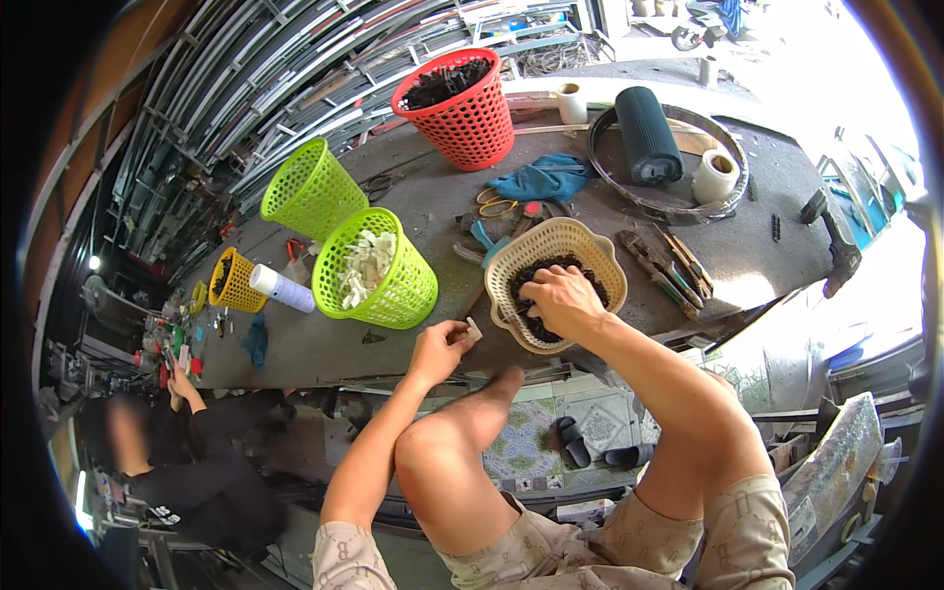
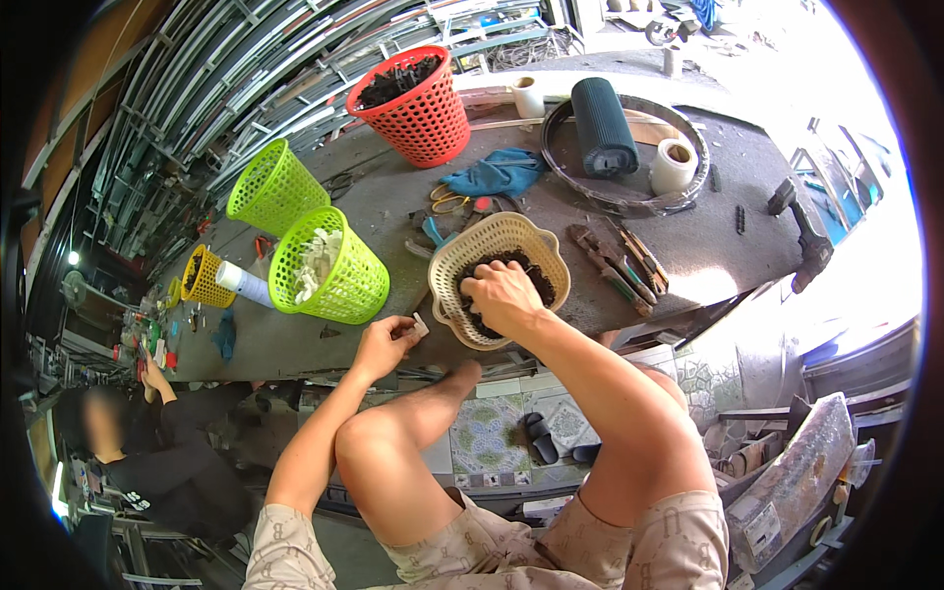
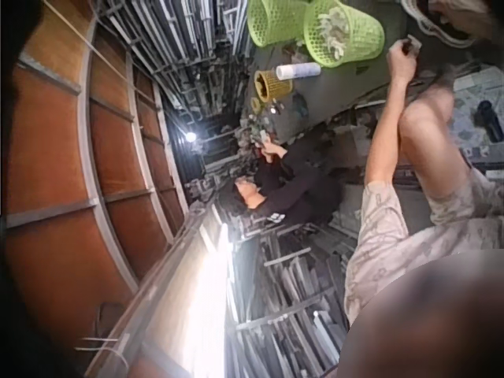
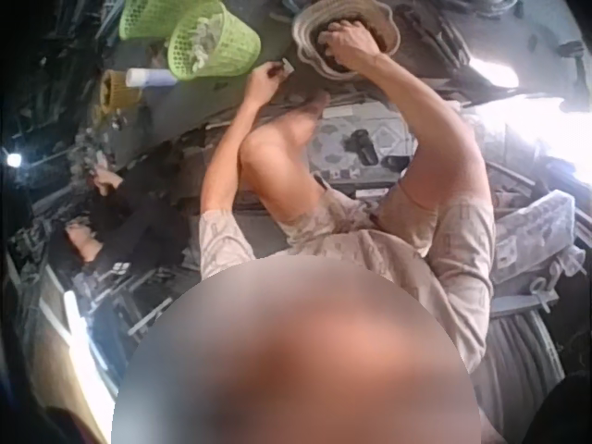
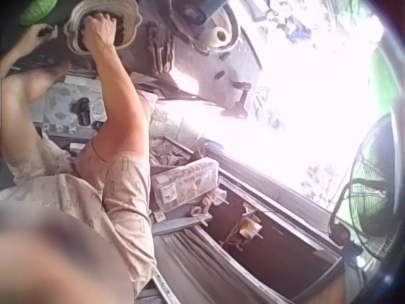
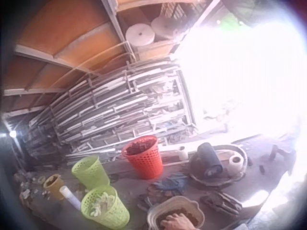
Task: The person sits on the floor and repeatedly assembles small wire harnesses by inserting black plastic connectors into white plastic housings, then crimping the wires with pliers. Finished units are placed into a green basket.
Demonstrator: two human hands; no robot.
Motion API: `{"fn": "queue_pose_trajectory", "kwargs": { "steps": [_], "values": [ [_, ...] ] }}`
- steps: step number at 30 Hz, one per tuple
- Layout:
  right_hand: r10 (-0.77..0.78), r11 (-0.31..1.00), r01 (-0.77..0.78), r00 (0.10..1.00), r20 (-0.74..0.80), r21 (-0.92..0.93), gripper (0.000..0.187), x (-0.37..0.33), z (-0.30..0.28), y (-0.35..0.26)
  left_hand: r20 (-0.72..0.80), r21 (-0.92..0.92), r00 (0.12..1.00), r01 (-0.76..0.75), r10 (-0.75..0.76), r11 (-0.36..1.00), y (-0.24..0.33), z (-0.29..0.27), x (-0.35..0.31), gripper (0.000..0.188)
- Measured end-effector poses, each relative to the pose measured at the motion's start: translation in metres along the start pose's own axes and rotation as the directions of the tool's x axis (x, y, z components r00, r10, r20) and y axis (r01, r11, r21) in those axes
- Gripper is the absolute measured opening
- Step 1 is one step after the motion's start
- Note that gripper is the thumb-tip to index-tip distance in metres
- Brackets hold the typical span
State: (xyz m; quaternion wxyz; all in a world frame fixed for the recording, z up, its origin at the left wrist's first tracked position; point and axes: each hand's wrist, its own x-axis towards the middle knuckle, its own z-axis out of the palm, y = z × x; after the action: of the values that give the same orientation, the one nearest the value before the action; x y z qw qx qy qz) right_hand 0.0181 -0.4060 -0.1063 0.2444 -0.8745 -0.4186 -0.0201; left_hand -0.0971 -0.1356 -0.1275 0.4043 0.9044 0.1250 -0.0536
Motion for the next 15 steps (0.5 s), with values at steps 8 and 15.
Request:
{"fn": "queue_pose_trajectory", "kwargs": {
  "steps": [8,15],
  "values": [
    [0.116,0.921,0.048,0.914,-0.39,0.386,0.017,0.013,-0.046,-0.018,-0.262,0.397,0.876,-0.285,0.406,0.872,0.074,-0.019,-0.002,0.016],
    [0.316,0.867,0.024,0.745,-0.588,0.497,0.015,-0.008,-0.113,-0.029,0.281,0.735,0.834,-0.505,0.474,0.452,0.132,0.039,0.035,0.013]
  ]
}}
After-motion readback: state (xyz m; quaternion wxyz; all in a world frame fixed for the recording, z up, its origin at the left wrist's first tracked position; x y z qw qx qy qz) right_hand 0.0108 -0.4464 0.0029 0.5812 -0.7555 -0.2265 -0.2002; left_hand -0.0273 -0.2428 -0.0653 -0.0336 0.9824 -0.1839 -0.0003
